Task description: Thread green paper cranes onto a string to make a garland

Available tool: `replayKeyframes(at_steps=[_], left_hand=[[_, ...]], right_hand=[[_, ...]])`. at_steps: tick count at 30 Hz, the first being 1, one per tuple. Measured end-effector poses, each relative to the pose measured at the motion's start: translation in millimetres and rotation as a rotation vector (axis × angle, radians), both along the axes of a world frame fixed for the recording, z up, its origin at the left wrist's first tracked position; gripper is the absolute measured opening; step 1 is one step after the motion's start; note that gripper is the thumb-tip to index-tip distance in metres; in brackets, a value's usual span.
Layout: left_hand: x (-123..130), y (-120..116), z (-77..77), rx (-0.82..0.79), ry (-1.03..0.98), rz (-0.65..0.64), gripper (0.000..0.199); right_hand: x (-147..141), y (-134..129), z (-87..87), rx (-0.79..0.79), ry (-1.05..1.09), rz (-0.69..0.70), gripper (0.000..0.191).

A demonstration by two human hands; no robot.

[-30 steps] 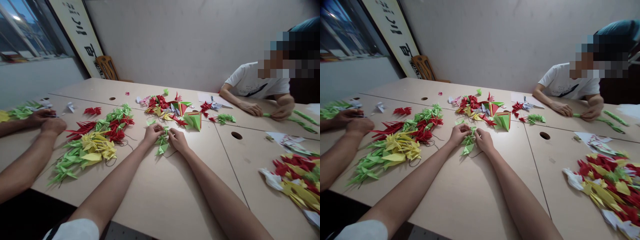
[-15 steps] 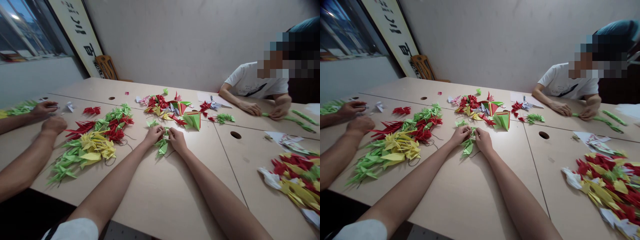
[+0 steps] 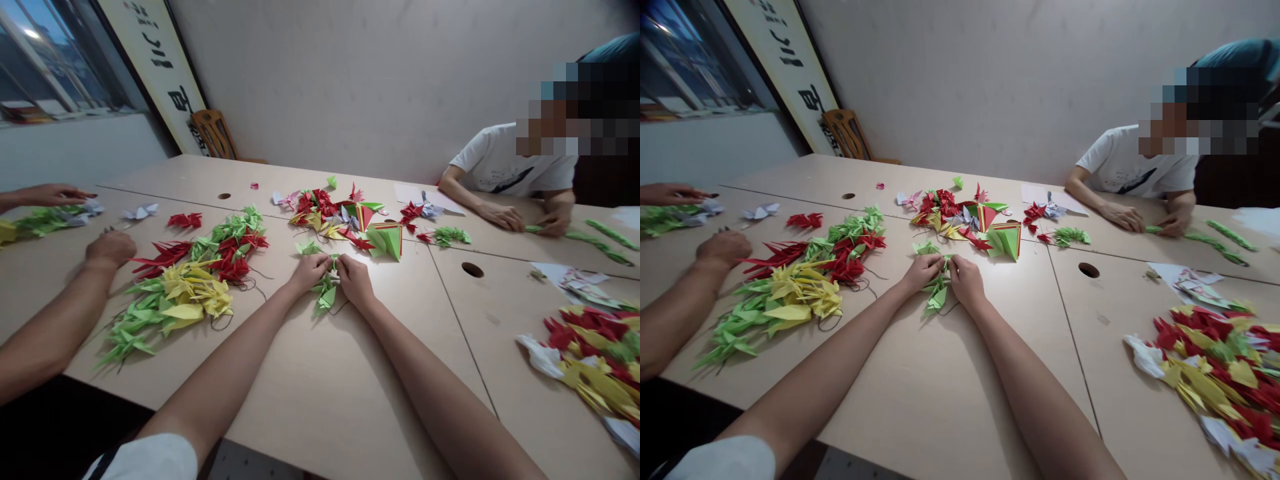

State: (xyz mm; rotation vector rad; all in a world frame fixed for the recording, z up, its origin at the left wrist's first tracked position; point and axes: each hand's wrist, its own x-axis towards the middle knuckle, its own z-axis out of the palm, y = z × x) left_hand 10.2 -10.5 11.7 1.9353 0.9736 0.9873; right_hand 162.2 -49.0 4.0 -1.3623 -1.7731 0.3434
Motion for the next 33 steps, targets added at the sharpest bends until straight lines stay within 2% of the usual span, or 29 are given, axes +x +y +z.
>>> replayKeyframes(at_steps=[5, 9, 13, 18, 26, 31, 33], left_hand=[[2.3, -0.6, -1.3, -0.007, -0.017, 0.023, 0.039], [2.5, -0.4, -3.4, -0.053, -0.042, 0.032, 0.035], [0.5, 2.7, -6.4, -0.135, -0.104, -0.042, 0.041], [-3.4, 4.8, -5.5, -0.240, -0.144, -0.142, 0.052], [-3.2, 2.4, -4.0, -0.118, -0.065, -0.110, 0.042], [-0.4, -0.9, 0.1, 0.009, -0.024, 0.002, 0.036], [0.2, -1.2, -0.2, 0.008, -0.035, -0.001, 0.036]], right_hand=[[-0.5, 1.9, 0.4, -0.107, 0.164, 0.042, 0.039], [-3.4, 1.9, 1.7, -0.166, 0.297, 0.067, 0.039], [-5.2, 1.6, 3.2, -0.218, 0.383, 0.119, 0.037], [-3.7, 1.7, 5.4, -0.226, 0.375, 0.134, 0.040], [1.1, 3.5, 4.1, -0.210, 0.345, 0.126, 0.041], [3.6, 6.7, 4.1, -0.342, 0.383, 0.214, 0.052], [4.0, 7.4, 3.8, -0.358, 0.412, 0.242, 0.053]])
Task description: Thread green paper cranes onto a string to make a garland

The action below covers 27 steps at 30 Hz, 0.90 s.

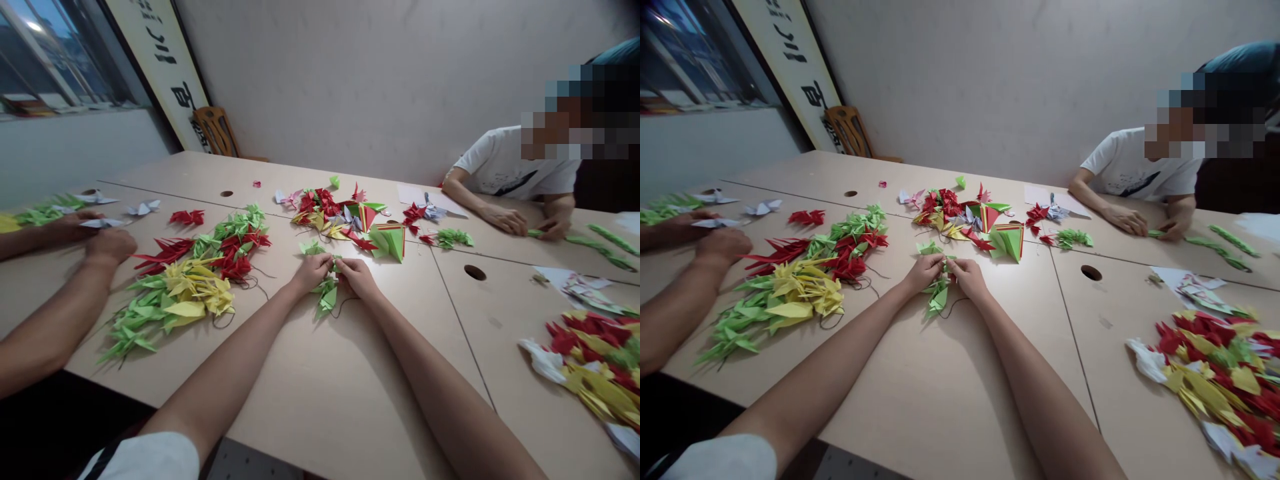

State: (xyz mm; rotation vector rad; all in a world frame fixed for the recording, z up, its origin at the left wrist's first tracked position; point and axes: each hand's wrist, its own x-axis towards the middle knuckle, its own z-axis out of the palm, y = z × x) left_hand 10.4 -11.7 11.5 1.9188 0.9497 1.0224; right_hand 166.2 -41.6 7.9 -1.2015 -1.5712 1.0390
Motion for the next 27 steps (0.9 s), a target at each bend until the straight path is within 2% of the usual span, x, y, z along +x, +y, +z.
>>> replayKeyframes(at_steps=[5, 7, 16, 27], left_hand=[[1, 1, -3.1, -0.185, -0.121, -0.112, 0.045], [2, 0, -2.4, -0.235, -0.164, -0.106, 0.048], [7, -8, 5.8, -0.197, -0.260, 0.009, 0.050], [8, -9, 6.4, -0.270, -0.376, -0.061, 0.052]], right_hand=[[-2, 0, 0.5, 0.053, 0.017, -0.014, 0.052], [-3, -1, 0.8, 0.069, 0.006, -0.047, 0.052], [-10, -5, -3.3, 0.076, 0.088, -0.167, 0.050], [-12, -7, -5.7, 0.011, 0.174, -0.137, 0.049]])
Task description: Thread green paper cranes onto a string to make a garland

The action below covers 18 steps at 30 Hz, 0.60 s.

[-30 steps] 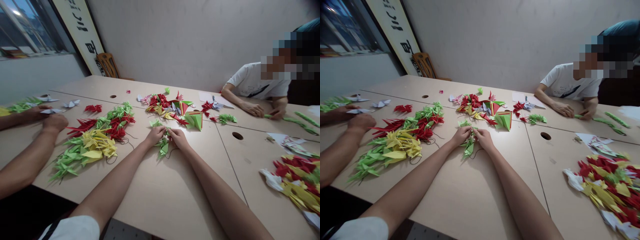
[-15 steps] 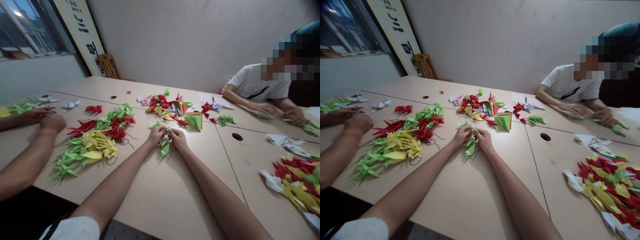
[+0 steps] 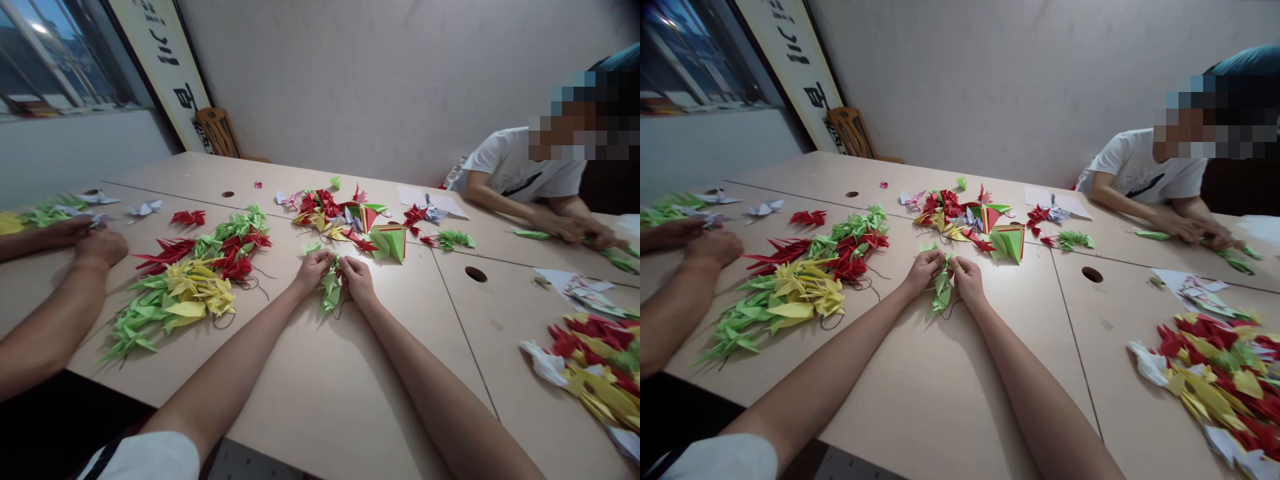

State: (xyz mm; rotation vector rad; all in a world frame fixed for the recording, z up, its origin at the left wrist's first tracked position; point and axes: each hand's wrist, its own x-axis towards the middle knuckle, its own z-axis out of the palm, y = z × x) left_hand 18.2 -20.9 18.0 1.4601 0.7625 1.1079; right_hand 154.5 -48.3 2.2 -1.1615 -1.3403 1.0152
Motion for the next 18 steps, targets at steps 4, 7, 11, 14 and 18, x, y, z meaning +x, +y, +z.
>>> replayKeyframes(at_steps=[4, 7, 11, 14, 18], left_hand=[[2, 0, -0.6, -0.052, -0.061, -0.011, 0.054], [2, 1, -1.5, -0.057, -0.087, -0.011, 0.054], [-1, 1, -1.6, -0.106, -0.117, -0.093, 0.053], [-6, 2, 0.4, -0.206, -0.131, -0.200, 0.049], [-13, 3, 3.2, -0.333, -0.129, -0.339, 0.044]], right_hand=[[-1, 0, -1.3, 0.011, 0.076, 0.016, 0.048], [-1, 0, -0.6, 0.008, 0.120, 0.027, 0.048], [2, 0, 3.5, -0.034, 0.157, 0.110, 0.049], [8, 1, 6.2, -0.085, 0.170, 0.214, 0.047], [16, 2, 7.4, -0.161, 0.182, 0.356, 0.046]])
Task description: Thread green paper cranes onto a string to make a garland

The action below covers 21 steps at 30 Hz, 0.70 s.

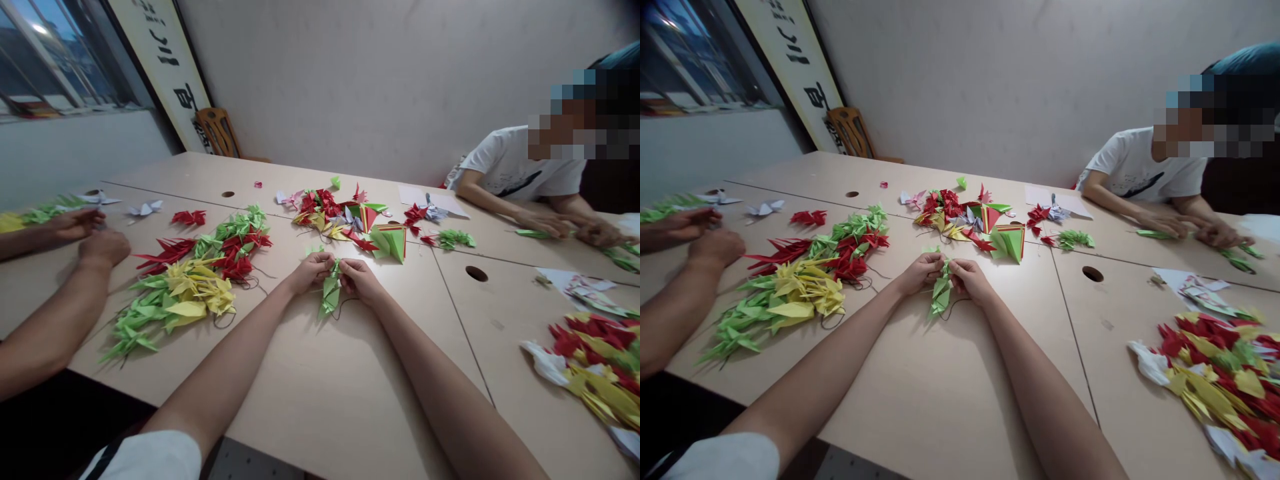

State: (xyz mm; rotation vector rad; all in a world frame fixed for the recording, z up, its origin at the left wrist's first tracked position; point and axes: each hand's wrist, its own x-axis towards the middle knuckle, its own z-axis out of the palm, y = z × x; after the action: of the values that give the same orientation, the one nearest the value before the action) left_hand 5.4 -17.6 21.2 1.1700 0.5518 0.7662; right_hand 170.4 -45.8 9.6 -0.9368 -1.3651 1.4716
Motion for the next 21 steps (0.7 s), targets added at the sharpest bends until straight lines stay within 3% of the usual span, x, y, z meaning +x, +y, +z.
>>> replayKeyframes(at_steps=[7, 11, 17, 21], left_hand=[[-6, 2, -0.1, -0.111, 0.028, -0.166, 0.043], [-3, 0, -0.3, -0.094, 0.027, -0.146, 0.045], [4, 0, -4.4, 0.098, 0.060, 0.094, 0.049], [5, 1, -6.6, 0.240, 0.153, 0.150, 0.050]], right_hand=[[9, -4, 9.9, -0.145, 0.009, 0.180, 0.044], [11, -4, 13.4, -0.190, 0.034, 0.212, 0.043], [5, 1, 4.7, -0.021, -0.044, -0.023, 0.045], [2, 2, 1.6, 0.108, -0.156, -0.117, 0.046]])
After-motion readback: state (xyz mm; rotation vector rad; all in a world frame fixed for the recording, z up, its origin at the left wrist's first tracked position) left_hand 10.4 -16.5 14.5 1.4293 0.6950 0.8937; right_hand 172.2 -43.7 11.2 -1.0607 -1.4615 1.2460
